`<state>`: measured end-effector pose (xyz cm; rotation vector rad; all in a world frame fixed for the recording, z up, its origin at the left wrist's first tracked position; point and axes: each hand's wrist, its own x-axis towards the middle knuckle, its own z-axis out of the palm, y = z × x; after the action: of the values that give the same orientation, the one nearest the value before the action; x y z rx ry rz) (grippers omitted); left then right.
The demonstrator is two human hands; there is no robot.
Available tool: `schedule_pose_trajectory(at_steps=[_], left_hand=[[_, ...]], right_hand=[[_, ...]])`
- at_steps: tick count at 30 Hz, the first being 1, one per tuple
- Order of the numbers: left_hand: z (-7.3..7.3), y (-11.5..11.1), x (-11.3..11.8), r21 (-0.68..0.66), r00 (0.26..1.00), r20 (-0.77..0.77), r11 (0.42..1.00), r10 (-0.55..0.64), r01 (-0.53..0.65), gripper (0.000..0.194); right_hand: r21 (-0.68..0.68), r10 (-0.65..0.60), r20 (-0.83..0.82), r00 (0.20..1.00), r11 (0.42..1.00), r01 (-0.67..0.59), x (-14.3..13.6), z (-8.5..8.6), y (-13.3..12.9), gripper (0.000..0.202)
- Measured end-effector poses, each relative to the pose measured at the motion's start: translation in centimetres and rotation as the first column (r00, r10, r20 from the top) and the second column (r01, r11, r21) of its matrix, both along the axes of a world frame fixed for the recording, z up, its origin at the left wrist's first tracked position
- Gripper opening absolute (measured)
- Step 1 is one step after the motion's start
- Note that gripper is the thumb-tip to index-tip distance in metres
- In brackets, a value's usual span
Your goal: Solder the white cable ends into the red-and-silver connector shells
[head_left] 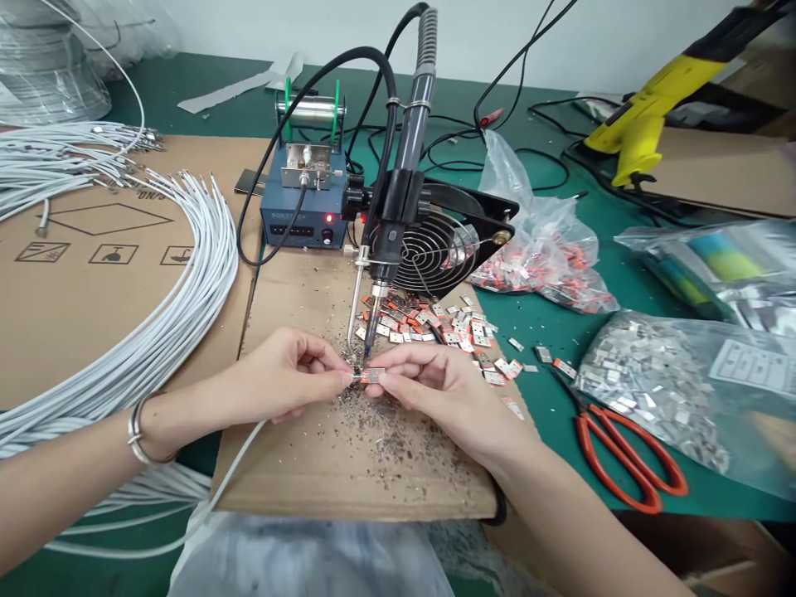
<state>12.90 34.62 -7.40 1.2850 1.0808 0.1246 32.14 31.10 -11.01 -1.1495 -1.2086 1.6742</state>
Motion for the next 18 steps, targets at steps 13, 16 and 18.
schedule_pose_trajectory(at_steps=[13, 16, 18], left_hand=[[-0.05, 0.09, 0.11, -0.01, 1.0, -0.004, 1.0, -0.005, 0.005, 0.016], [0.03, 0.08, 0.21, -0.012, 0.999, -0.037, 1.0, 0.004, -0.004, 0.016], [0.05, 0.09, 0.25, -0.006, 0.999, -0.041, 1.0, 0.008, -0.008, 0.015]], right_hand=[[0.015, -0.008, 0.002, 1.0, 1.0, 0.008, 0.12, -0.05, -0.03, 0.012], [0.008, -0.022, 0.018, 1.0, 1.0, 0.022, -0.04, -0.01, 0.01, 0.01], [-0.001, -0.03, 0.027, 0.999, 1.0, 0.03, -0.2, 0.06, 0.05, 0.009]])
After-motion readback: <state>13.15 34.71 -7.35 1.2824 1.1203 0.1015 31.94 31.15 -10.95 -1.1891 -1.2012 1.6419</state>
